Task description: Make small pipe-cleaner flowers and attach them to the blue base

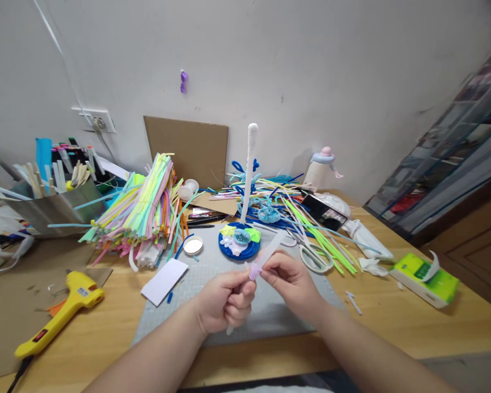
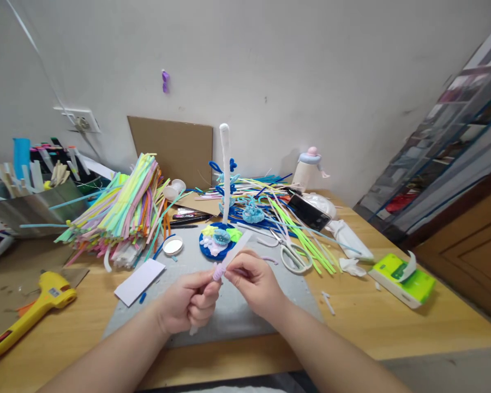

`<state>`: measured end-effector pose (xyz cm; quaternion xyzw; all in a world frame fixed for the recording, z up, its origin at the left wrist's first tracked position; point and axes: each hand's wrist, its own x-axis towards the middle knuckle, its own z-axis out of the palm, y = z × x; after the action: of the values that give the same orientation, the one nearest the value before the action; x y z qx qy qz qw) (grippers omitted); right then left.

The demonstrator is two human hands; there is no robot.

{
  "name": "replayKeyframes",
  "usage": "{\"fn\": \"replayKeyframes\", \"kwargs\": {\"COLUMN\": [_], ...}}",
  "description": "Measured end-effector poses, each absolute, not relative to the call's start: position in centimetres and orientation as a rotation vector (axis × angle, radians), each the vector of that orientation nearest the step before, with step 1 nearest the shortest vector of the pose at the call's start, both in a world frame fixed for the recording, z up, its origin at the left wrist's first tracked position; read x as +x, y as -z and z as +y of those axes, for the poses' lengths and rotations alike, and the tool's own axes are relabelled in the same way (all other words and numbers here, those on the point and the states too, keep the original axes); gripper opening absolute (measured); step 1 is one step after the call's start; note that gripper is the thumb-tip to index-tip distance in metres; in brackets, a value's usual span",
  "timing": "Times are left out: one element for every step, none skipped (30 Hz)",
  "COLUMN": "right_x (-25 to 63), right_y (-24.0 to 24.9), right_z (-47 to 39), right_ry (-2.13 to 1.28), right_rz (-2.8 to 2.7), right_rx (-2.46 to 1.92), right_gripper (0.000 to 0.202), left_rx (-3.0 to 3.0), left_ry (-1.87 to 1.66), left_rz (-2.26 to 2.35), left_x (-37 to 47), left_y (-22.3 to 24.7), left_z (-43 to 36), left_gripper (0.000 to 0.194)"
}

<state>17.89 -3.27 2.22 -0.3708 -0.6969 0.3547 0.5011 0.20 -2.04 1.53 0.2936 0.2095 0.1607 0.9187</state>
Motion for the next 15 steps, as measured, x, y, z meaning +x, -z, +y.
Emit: {"fn": "replayKeyframes", "kwargs": {"right_x": [17.78, 17.72, 17.7, 17.72, 17.79, 17.9, 18.03, 18.17, 18.3, 18.43, 18.53, 18.59, 18.63, 18.63, 18.59], "right_y": [-2.11, -2.08, -2.13, -2.22, -2.35, -2.48, -2.6, -2.7, -2.78, -2.83, -2.85, -2.85, -2.84, -2.81, -2.75], "right_z": [-3.12, -2.99, -2.89, -2.83, -2.81, -2.82, -2.88, -2.98, -3.09, -3.21, -3.32, -3.39, -3.42, -3.38, -3.28], "right_ry": [-0.95, -1.052, -1.156, -1.246, -1.312, -1.348, -1.353, -1.342, -1.336, -1.345, -1.364, -1.379, -1.374, -1.34, -1.284], "right_rz": [-1.645, -1.619, -1.606, -1.6, -1.6, -1.607, -1.621, -1.64, -1.654, -1.659, -1.655, -1.644, -1.631, -1.622, -1.615], "right_rx": [-0.809, -0.726, -0.656, -0.602, -0.571, -0.561, -0.567, -0.581, -0.593, -0.601, -0.606, -0.614, -0.635, -0.671, -0.72], "right_gripper": [0.009, 0.009, 0.009, 0.009, 0.01, 0.01, 0.009, 0.009, 0.008, 0.008, 0.007, 0.007, 0.008, 0.008, 0.009], "left_rx": [0.592, 0.583, 0.576, 0.575, 0.581, 0.591, 0.602, 0.613, 0.621, 0.624, 0.622, 0.613, 0.597, 0.58, 0.564], "left_ry": [-0.296, -0.261, -0.229, -0.203, -0.183, -0.167, -0.156, -0.146, -0.132, -0.116, -0.106, -0.106, -0.113, -0.132, -0.176], "left_rz": [0.398, 0.384, 0.384, 0.39, 0.395, 0.397, 0.393, 0.381, 0.365, 0.35, 0.341, 0.339, 0.346, 0.359, 0.38], "left_x": [0.1, 0.0, -0.09, -0.18, -0.26, -0.32, -0.36, -0.38, -0.38, -0.34, -0.26, -0.14, 0.01, 0.21, 0.44], "left_y": [-1.43, -1.35, -1.28, -1.22, -1.19, -1.19, -1.2, -1.25, -1.32, -1.41, -1.51, -1.61, -1.69, -1.75, -1.79], "left_z": [-2.12, -2.21, -2.29, -2.36, -2.41, -2.43, -2.43, -2.41, -2.38, -2.33, -2.28, -2.24, -2.2, -2.18, -2.17], "left_gripper": [0.035, 0.035, 0.036, 0.037, 0.037, 0.037, 0.037, 0.037, 0.038, 0.039, 0.04, 0.04, 0.039, 0.036, 0.033]}}
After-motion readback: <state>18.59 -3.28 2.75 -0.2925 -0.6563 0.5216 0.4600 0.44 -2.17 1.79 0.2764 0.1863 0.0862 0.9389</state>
